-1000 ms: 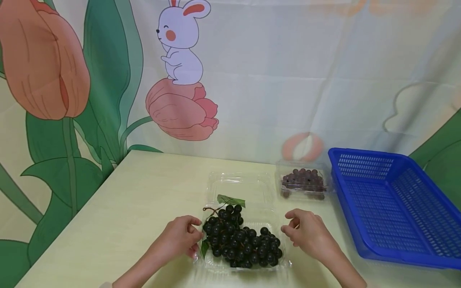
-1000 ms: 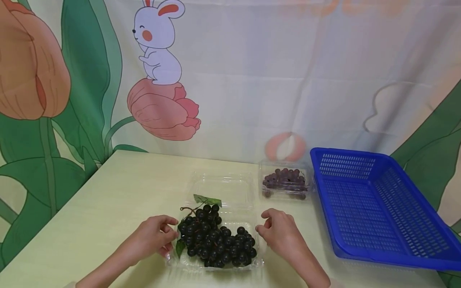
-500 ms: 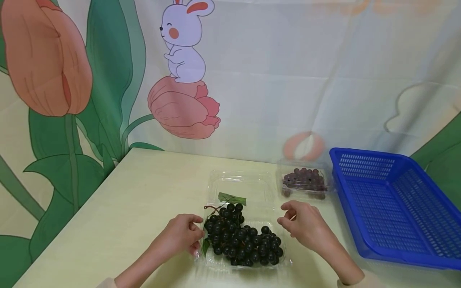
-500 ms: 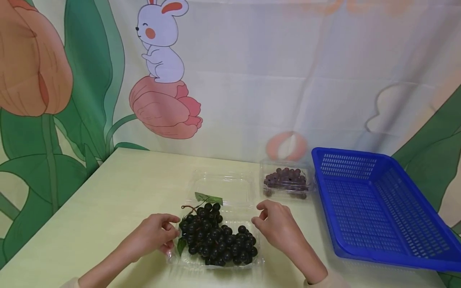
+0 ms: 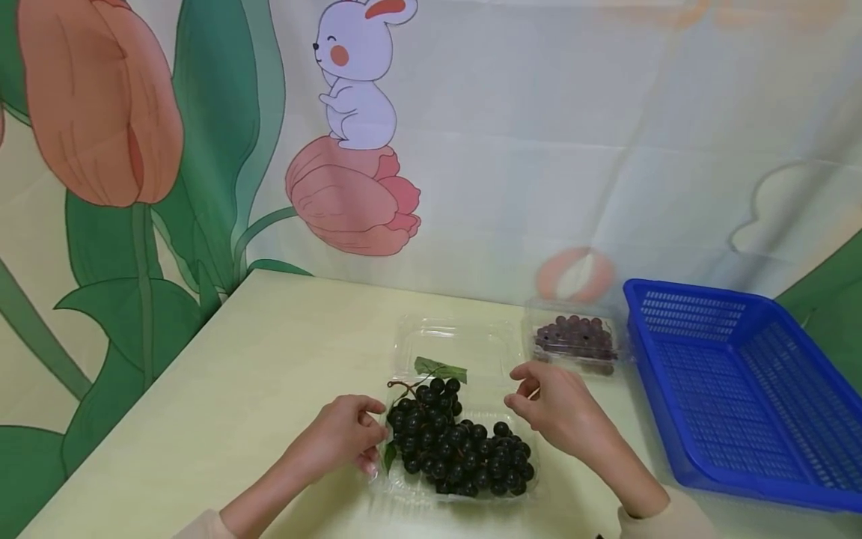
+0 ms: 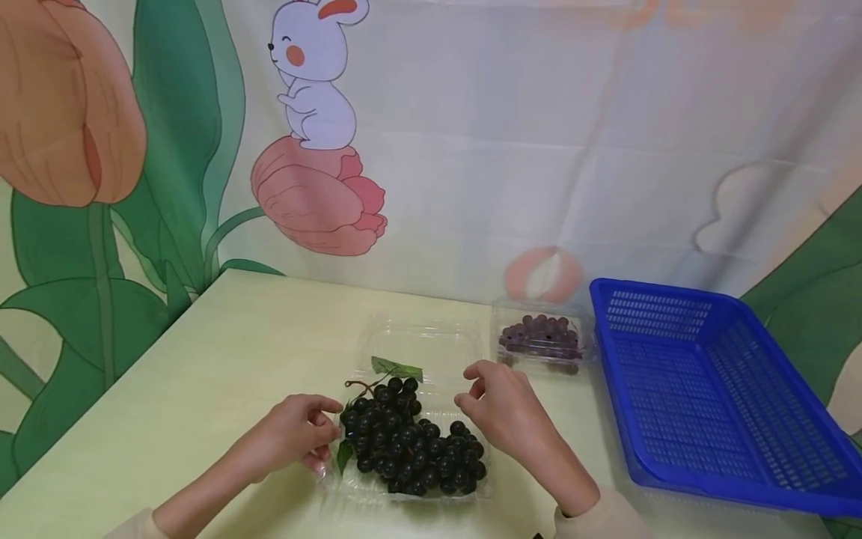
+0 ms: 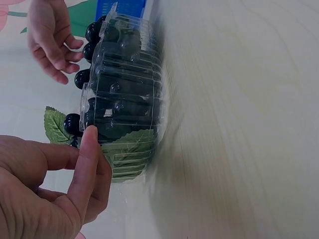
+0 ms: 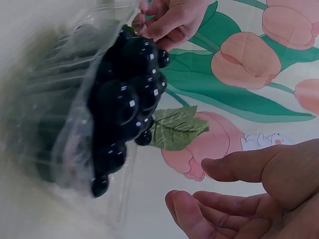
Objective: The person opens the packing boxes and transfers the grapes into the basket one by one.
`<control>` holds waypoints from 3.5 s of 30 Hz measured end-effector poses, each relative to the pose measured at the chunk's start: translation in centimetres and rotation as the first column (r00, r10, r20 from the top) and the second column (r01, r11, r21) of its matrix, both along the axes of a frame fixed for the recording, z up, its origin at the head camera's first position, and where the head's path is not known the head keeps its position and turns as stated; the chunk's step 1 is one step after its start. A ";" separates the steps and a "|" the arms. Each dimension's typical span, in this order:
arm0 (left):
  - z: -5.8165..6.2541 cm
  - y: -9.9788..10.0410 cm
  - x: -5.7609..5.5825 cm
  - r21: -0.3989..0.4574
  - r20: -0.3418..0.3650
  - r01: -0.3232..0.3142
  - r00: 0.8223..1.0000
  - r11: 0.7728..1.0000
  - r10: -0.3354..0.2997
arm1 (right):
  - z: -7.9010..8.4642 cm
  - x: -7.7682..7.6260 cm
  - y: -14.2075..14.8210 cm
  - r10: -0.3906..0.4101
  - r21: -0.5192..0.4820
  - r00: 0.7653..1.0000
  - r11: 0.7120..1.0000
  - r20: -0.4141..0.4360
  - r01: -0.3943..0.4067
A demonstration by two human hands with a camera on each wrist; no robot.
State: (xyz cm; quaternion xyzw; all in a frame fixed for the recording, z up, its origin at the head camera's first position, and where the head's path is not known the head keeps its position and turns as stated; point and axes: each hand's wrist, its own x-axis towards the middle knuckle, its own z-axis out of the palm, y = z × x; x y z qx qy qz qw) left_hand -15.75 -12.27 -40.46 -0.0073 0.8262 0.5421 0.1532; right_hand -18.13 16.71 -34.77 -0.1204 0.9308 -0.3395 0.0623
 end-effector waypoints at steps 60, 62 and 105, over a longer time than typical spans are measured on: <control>0.2 -0.2 0.0 0.042 0.058 -0.029 0.998 0.999 0.027 | 0.1 -5.0 -13.2 0.326 0.227 0.945 0.921 -0.006 -0.316; 0.2 -0.3 0.0 0.044 0.058 -0.026 0.998 0.999 0.023 | -0.2 -5.3 -13.6 0.323 0.236 0.946 0.918 0.022 -0.319; 0.1 -0.5 -0.1 0.066 0.049 0.007 0.999 0.998 -0.010 | -1.9 -7.1 -16.1 0.484 0.495 0.872 0.743 0.067 -0.450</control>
